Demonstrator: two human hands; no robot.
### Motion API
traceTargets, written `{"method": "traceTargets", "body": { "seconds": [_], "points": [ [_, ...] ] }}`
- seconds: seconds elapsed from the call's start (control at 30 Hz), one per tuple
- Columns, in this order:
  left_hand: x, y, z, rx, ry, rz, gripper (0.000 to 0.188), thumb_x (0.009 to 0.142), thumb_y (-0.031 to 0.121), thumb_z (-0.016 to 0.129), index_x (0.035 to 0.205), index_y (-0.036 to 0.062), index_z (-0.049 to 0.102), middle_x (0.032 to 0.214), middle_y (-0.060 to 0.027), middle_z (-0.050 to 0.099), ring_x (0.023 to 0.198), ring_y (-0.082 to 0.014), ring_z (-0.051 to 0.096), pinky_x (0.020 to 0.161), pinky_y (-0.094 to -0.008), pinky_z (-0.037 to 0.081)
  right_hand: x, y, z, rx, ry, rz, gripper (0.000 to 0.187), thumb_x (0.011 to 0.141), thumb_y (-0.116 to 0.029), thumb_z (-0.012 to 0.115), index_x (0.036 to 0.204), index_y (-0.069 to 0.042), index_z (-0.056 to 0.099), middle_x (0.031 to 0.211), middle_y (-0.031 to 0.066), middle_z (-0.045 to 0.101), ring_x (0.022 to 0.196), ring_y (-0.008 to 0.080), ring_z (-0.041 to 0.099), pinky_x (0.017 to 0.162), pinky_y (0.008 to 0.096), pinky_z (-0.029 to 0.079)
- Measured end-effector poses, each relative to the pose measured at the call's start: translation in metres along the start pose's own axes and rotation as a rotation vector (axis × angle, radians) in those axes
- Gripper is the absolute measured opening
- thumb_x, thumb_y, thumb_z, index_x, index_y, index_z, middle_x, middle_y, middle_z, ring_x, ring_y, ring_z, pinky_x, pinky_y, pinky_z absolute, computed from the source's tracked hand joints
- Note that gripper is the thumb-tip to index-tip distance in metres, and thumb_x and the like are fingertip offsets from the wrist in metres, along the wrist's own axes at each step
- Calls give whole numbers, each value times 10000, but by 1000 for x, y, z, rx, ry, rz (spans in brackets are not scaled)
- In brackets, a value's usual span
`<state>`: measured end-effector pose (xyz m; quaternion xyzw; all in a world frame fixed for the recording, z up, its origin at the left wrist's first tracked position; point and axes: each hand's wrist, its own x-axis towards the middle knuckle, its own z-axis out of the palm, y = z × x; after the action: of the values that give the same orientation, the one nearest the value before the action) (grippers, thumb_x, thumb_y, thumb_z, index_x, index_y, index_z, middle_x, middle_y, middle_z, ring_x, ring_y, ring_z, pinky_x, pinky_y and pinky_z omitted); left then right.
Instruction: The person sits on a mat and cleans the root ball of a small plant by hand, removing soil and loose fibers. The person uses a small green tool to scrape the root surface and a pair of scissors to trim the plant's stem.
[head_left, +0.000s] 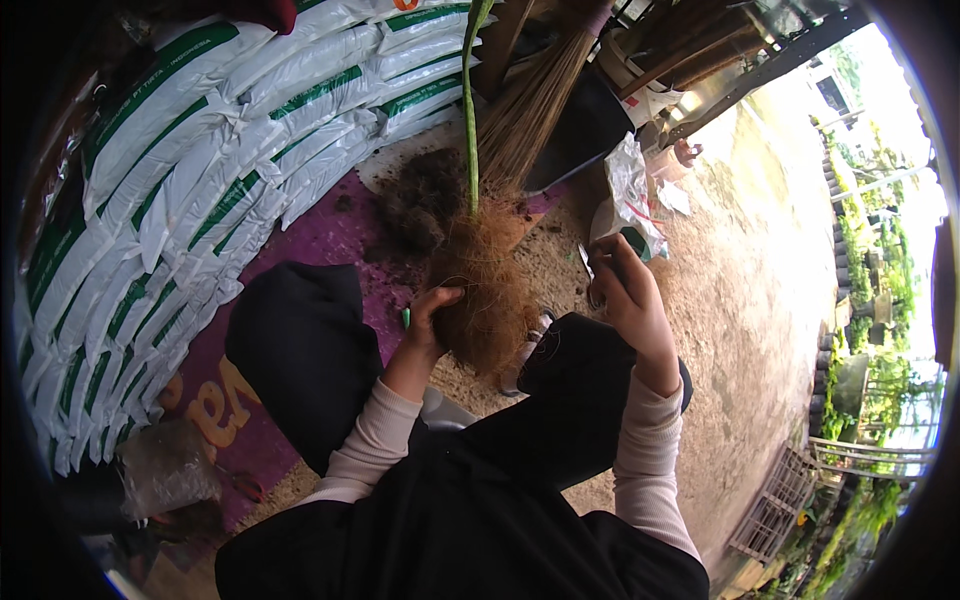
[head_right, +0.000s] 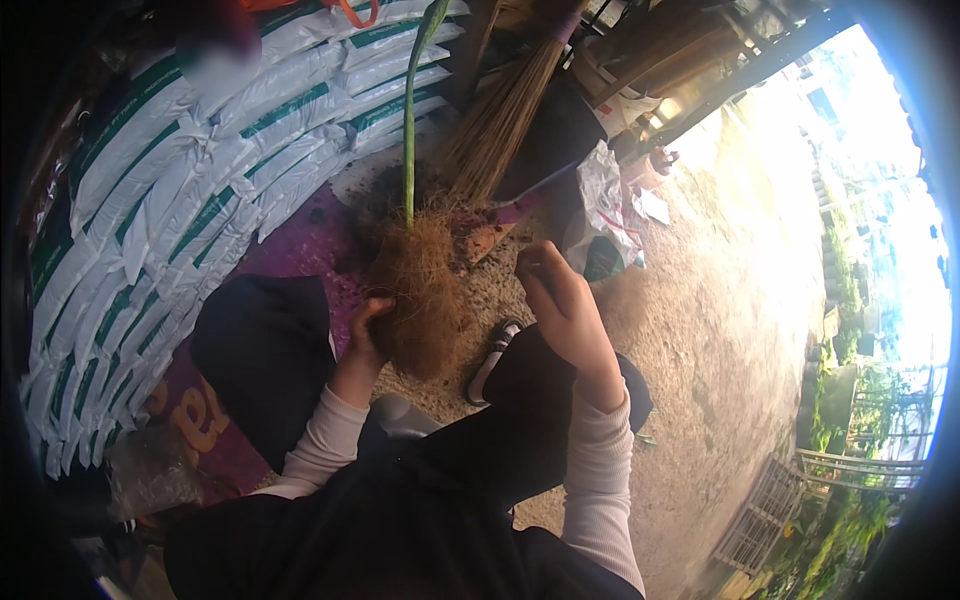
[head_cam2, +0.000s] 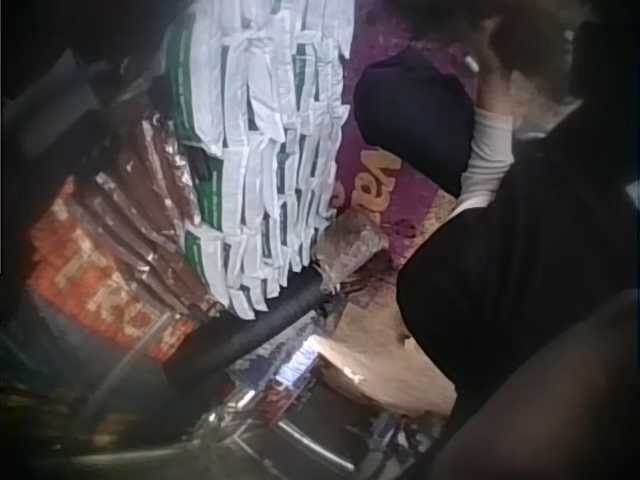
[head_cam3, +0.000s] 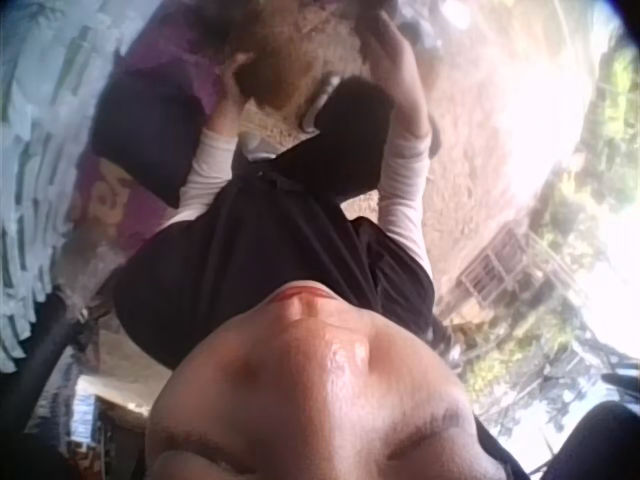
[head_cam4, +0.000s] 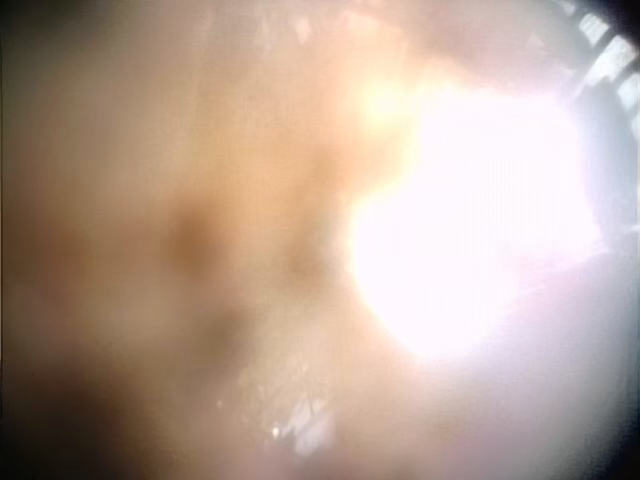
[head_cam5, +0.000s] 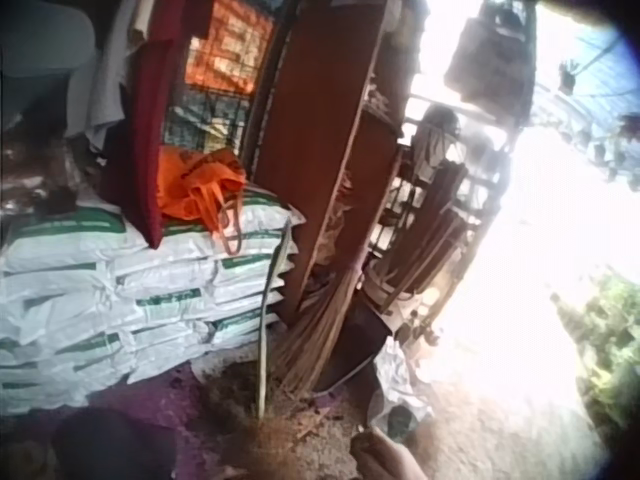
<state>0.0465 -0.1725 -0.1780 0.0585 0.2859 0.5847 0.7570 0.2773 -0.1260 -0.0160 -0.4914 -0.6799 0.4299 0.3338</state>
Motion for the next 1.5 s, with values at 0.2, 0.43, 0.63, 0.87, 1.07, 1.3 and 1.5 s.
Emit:
{"method": "traceTargets", "body": {
  "seconds": [0.2, 0.43, 0.63, 0.87, 1.07, 1.3, 1.5],
  "points": [
    [-13, 6, 24, 40, -41, 39, 564, 737, 319, 602, 1199, -1, 557, 1107, -148, 621, 994, -254, 613, 884, -403, 507, -7, -5, -14, -79, -3, 29, 155, 892, -2, 506, 1046, -8, 526, 790, 91, 575, 709, 171, 552, 668, 288, 451],
    [-3, -2, 14, -247, -354, -19, 674, 771, 341, 516, 1343, -2, 422, 1240, -178, 553, 1095, -297, 583, 962, -411, 482, -2, 5, -10, -139, -87, -68, 152, 918, -10, 498, 1064, -27, 536, 794, 9, 532, 678, 77, 462, 615, 229, 401],
    [-1, -12, -6, -334, -428, -129, 743, 738, 294, 554, 1393, 8, 349, 1318, -183, 487, 1167, -310, 528, 1017, -424, 438, 23, 24, -3, -371, -314, -117, 185, 902, -19, 537, 1085, 11, 542, 891, 165, 633, 790, 267, 611, 722, 316, 472],
    [-10, -10, 10, -122, -624, -112, 822, 709, 237, 596, 1439, 30, 281, 1396, -175, 414, 1254, -311, 455, 1064, -437, 390, 65, 58, 13, -371, -597, -226, 478, 830, -11, 548, 1299, 25, 466, 1108, 246, 610, 1058, 366, 581, 898, 392, 463],
    [-27, 9, 56, 25, -555, -110, 997, 572, 134, 657, 1464, 11, 229, 1440, -166, 367, 1316, -296, 397, 1093, -416, 343, 84, 63, 26, -310, -590, -275, 465, 888, -98, 592, 1311, 24, 441, 1261, 199, 551, 1144, 282, 563, 940, 368, 447],
    [-7, -15, 33, 397, -295, 235, 928, 622, 81, 733, 1437, 11, 296, 1392, -128, 435, 1305, -272, 411, 1078, -399, 351, 102, 60, -40, -772, 152, -201, 459, 810, -30, 608, 1255, -44, 499, 1180, 184, 552, 1074, 322, 574, 895, 376, 481],
    [11, -11, 41, 1227, -87, 950, 872, 596, 125, 761, 1387, 53, 403, 1338, -147, 499, 1190, -310, 493, 1015, -426, 376, 90, 36, -59, -399, 722, -336, 237, 857, 16, 558, 1089, -24, 589, 1013, 111, 623, 885, 201, 611, 728, 307, 506]
  ]
}}
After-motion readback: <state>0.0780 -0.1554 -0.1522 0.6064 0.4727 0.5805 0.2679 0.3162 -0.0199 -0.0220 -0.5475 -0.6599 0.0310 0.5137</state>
